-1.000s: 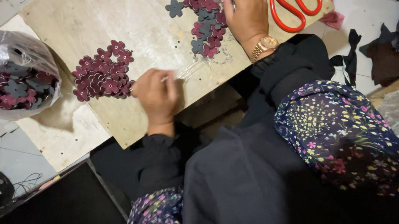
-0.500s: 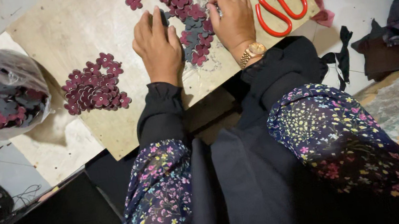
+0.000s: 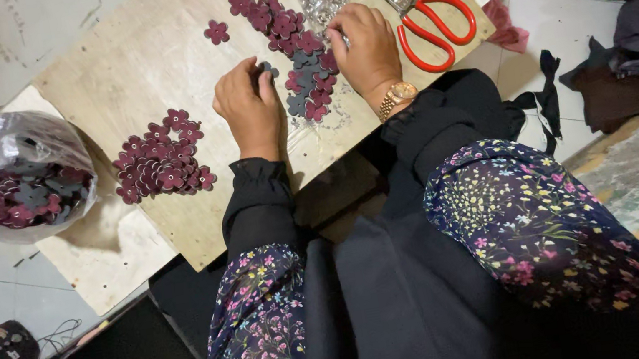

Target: The person sits on the floor and assembles small flower-shaped felt pieces by inserting metal eyelets into their centers. They pick up a piece, place an eyelet, and press it into place, repeating this process for multiple items. A pair of scissors is used briefly to trim a piece.

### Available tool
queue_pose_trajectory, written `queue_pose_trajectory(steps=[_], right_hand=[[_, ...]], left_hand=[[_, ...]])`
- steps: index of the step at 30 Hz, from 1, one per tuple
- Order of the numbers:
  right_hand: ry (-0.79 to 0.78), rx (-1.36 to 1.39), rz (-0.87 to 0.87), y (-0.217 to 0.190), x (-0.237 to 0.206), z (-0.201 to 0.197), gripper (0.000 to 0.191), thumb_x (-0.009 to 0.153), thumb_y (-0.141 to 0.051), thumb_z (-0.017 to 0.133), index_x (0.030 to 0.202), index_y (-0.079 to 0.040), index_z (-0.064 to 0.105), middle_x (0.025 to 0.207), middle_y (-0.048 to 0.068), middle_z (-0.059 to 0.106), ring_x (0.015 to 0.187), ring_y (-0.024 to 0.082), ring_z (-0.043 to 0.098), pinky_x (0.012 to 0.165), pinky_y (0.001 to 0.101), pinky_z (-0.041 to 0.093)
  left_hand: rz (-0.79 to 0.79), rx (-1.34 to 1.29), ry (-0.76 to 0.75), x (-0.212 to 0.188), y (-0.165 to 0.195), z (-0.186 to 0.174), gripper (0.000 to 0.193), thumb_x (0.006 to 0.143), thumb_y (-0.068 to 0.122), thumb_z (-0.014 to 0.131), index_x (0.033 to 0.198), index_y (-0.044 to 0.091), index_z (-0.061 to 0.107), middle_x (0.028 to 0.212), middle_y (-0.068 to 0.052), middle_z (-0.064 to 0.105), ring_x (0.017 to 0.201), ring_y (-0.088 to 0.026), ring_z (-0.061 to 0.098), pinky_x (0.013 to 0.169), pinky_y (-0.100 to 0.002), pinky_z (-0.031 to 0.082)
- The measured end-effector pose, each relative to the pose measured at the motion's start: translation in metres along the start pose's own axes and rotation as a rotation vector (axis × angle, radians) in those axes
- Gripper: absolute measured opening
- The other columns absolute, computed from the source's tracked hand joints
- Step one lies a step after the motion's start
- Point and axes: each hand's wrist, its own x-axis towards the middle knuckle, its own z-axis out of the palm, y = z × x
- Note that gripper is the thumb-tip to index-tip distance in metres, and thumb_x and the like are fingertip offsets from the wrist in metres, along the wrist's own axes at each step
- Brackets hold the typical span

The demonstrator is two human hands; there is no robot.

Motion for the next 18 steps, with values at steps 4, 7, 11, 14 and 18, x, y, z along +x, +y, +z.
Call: queue_pose_trajectory(steps=[4, 7, 11, 14, 18], right_hand=[[0.027, 0.036, 0.015, -0.001, -0.003, -0.006, 0.012, 0.093, -0.012, 0.076, 0.102, -0.01, 0.068, 0.115, 0.008, 0.067, 0.109, 0.033, 0.06, 0.094, 0.0431, 0.048], [0.078, 0.059, -0.006, -0.004, -0.006, -0.013, 0.012, 0.094, -0.011, 0.076, 0.103, -0.008, 0.068, 0.117, 0.01, 0.066, 0.111, 0.033, 0.06, 0.096, 0.0429, 0.049], [0.125, 0.106, 0.042, -0.022, -0.022, -0.019, 0.011, 0.095, -0.011, 0.075, 0.103, -0.007, 0.068, 0.121, 0.014, 0.065, 0.112, 0.035, 0.059, 0.094, 0.0411, 0.05], [0.142, 0.092, 0.01, -0.039, -0.033, -0.024, 0.012, 0.097, -0.012, 0.076, 0.102, -0.007, 0.067, 0.125, 0.014, 0.063, 0.117, 0.035, 0.057, 0.097, 0.0423, 0.05], [0.049, 0.227, -0.084, -0.07, -0.05, -0.026, 0.008, 0.096, -0.009, 0.076, 0.1, -0.007, 0.07, 0.113, 0.011, 0.068, 0.109, 0.032, 0.062, 0.096, 0.0424, 0.051]], left_hand=[[0.023, -0.018, -0.069, -0.012, -0.001, -0.011, 0.038, 0.093, 0.012, 0.073, 0.13, 0.012, 0.065, 0.108, -0.005, 0.066, 0.116, -0.028, 0.058, 0.107, -0.046, 0.037], [0.043, 0.09, -0.02, -0.02, 0.005, -0.025, 0.042, 0.091, 0.015, 0.072, 0.132, 0.007, 0.062, 0.118, -0.013, 0.061, 0.122, -0.034, 0.05, 0.106, -0.049, 0.033], [-0.004, 0.124, -0.043, -0.03, 0.013, -0.042, 0.028, 0.093, 0.017, 0.069, 0.12, 0.008, 0.067, 0.125, -0.013, 0.059, 0.129, -0.035, 0.047, 0.111, -0.051, 0.031], [-0.016, 0.068, -0.024, -0.03, 0.017, -0.05, 0.017, 0.09, 0.016, 0.069, 0.106, 0.01, 0.069, 0.122, -0.012, 0.06, 0.127, -0.035, 0.048, 0.109, -0.051, 0.033], [-0.02, 0.006, -0.091, -0.036, 0.017, -0.065, 0.011, 0.089, 0.014, 0.069, 0.099, 0.009, 0.066, 0.114, -0.011, 0.062, 0.121, -0.033, 0.052, 0.104, -0.048, 0.036]])
